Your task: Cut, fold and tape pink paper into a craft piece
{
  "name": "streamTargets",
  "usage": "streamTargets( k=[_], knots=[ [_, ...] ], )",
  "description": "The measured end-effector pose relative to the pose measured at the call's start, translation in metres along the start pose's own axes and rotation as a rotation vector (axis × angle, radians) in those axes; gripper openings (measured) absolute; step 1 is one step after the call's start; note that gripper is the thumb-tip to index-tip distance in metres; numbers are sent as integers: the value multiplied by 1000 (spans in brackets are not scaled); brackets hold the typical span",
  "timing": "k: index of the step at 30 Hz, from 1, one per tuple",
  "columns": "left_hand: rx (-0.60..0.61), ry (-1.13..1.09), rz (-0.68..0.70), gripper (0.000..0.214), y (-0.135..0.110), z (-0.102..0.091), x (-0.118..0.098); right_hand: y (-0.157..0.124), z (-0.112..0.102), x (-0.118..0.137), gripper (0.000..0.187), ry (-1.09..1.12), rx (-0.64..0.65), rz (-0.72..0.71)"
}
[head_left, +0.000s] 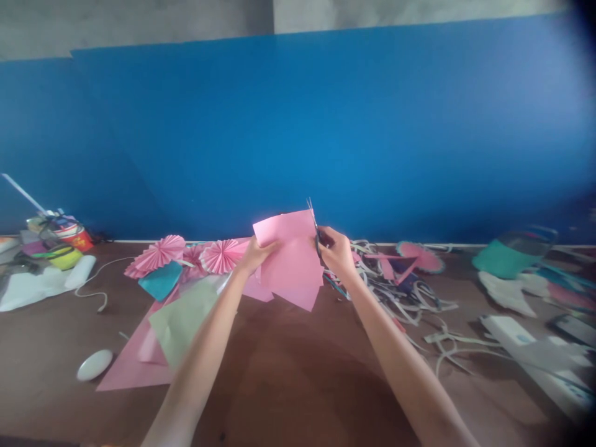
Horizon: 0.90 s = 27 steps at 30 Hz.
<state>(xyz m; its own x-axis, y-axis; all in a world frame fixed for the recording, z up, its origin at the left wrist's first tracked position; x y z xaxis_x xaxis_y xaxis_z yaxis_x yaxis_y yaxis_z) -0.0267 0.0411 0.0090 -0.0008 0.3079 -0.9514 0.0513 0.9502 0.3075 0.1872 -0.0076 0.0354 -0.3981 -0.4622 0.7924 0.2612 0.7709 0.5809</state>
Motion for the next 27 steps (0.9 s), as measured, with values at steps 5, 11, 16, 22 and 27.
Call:
streamTargets(
  k=[5, 11, 16, 22, 27],
  knots=[
    [18, -2, 1, 53, 0, 2, 0, 1, -1, -1, 36, -9, -9, -27],
    [12, -7, -3, 54, 0, 1, 2, 0, -2, -3, 35, -18, -26, -27],
    [6, 13, -27, 53, 0, 2, 3, 1, -1, -6, 37, 28, -30, 9],
    [-26, 5, -36, 55, 3, -4, 8, 2, -12, -9, 46, 130, -123, 162],
    [-101, 42, -69, 53, 8, -17, 18, 3, -9, -20, 50, 205, -85, 310]
  ],
)
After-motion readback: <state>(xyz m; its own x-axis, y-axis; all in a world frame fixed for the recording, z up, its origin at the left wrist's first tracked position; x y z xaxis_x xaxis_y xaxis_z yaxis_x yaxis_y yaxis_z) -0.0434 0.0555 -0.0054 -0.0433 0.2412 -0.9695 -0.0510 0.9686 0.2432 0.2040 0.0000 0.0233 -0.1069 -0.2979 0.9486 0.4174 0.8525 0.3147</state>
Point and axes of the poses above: each hand's wrist, its own y-axis towards the middle knuckle, its own z-axis out of the palm, x = y × z, the point moved 7 cm from there along y, towards the middle knuckle, and after that the axes turned 9 degrees about -x, right-handed, at the moved point
